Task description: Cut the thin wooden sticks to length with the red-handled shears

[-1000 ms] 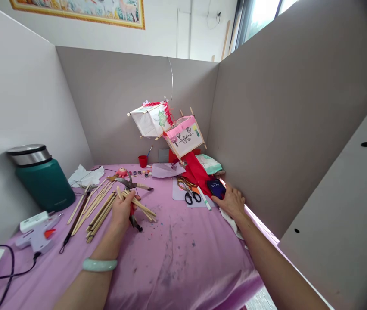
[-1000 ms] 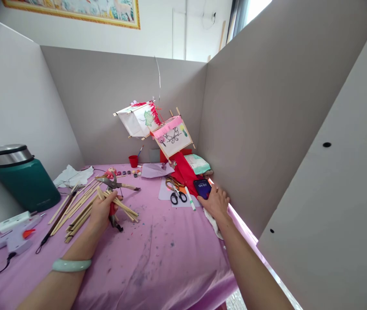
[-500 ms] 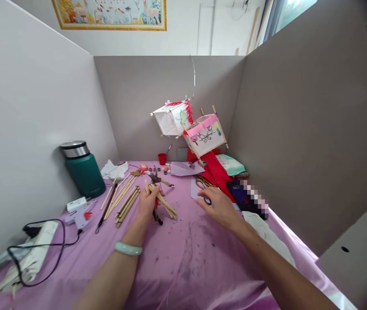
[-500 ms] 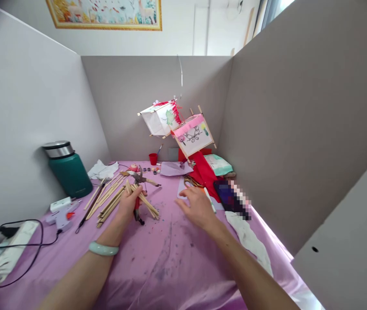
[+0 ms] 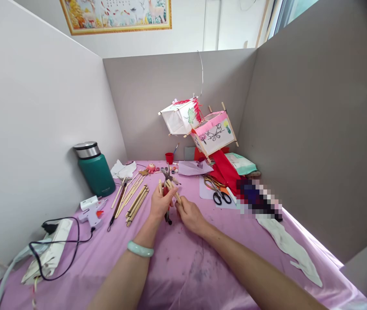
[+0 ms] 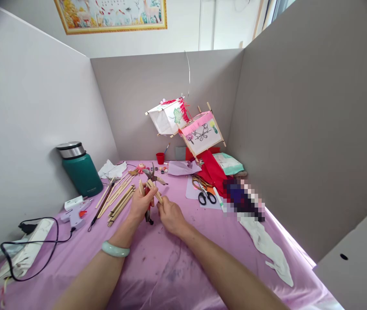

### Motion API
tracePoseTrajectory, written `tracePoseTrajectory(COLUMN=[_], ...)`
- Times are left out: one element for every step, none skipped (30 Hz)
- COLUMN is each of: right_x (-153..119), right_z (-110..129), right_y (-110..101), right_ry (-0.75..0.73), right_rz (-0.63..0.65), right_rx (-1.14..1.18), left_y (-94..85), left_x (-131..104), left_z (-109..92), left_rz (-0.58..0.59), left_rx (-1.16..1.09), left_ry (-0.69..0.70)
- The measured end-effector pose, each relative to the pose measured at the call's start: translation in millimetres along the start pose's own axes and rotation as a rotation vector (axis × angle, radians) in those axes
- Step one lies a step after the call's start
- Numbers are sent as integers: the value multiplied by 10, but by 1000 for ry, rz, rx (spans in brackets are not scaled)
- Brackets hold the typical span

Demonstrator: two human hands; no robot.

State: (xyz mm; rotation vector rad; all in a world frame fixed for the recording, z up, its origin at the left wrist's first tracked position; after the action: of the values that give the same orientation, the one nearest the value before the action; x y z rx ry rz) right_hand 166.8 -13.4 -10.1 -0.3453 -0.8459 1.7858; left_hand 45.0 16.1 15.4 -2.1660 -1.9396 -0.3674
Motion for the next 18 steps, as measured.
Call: tracePoseTrajectory(right_x=[-9,-17,-22,-25,-25,-23,-18,-12,-6,-4,-5,-12,-25,-42,-61,-80,-98,-116], right_z=[-24,-55,-93,-135,-179,-223,-264,-299,-327,-346,-360,-372,-386,-404,-429,-460,-495,-530], right_y=[-35,-75,-118,-161,-202,-241,-279,-318,-361,-412,-474,-547,-627,-709,-785,-849,-901,-938], right_ry=[17,39,66,91,113,132,145,148,144,131,108,78,45,19,6,11,40,91], right_rz=[-32,-68,-108,-149,-185,-210,-225,-227,-227,-229,-247,-284,-336,-395,-441,-469,-484,-483], right_rx=[24,34,32,28,37,70,135,229,347,475,600,710,800,863,894,889,841,742], left_y=[5,8,6,2,-5,-13,-21,-30,-38,-44,-46,-43,-33,-16,8,36,68,98], left_x=[1,3,4,4,2,-1,-5,-11,-17,-22,-26,-26,-23,-15,-2,15,36,58], left_z=[0,1,2,2,1,-3,-9,-18,-29,-41,-51,-57,-56,-48,-31,-6,25,60], left_rz=[10,19,25,27,29,32,37,40,36,28,19,10,7,14,32,58,90,121], left_rx=[-7,-16,-25,-35,-47,-62,-82,-114,-155,-198,-232,-250,-248,-232,-212,-197,-188,-178], left_ry=[2,1,-5,-17,-34,-57,-84,-108,-124,-134,-140,-145,-155,-172,-197,-227,-262,-300])
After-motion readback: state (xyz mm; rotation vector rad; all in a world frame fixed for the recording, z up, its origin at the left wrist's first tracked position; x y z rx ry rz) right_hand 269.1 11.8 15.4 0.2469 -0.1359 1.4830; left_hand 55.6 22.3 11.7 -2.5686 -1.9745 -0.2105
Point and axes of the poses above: each hand's wrist, its own x-axis towards the middle knuckle, its own y-axis out of the palm, z = x × y, the point moved 2 cm from there along x, towards the middle knuckle, and after that the axes turned 10 degrees about z, right-handed, at the moved point
